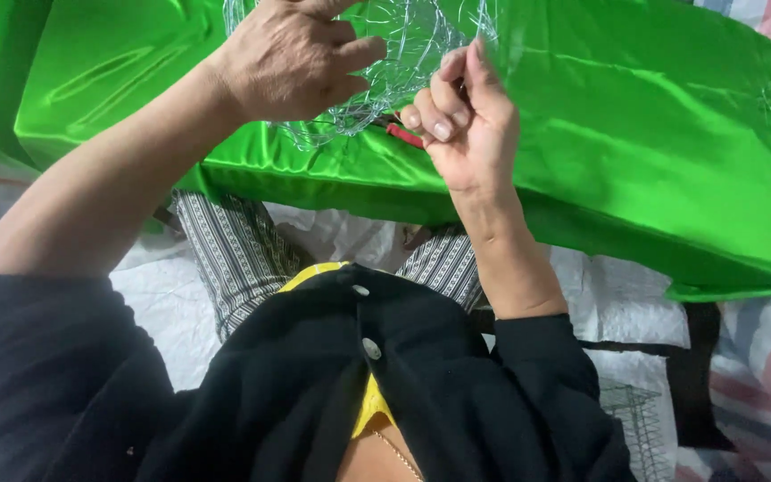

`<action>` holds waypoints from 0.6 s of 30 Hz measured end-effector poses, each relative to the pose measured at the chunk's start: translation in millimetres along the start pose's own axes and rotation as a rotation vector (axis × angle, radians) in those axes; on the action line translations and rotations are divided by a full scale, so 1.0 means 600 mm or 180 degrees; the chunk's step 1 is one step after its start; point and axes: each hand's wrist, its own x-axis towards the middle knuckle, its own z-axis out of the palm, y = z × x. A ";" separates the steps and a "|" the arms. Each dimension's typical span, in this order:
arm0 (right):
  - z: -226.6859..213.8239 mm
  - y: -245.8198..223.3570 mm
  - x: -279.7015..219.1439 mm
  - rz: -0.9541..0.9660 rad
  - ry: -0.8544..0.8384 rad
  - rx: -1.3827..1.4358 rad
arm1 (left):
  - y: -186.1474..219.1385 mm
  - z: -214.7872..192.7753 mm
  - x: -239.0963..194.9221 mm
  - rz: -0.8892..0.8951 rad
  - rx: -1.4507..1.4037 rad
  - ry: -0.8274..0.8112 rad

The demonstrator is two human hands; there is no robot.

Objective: Fabricating a wire cage by bending and cutting wire strands to form a structure.

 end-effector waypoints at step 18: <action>0.031 0.032 -0.010 -0.0185 0.0076 0.0269 | 0.052 0.002 -0.014 -0.0923 0.0308 -0.0045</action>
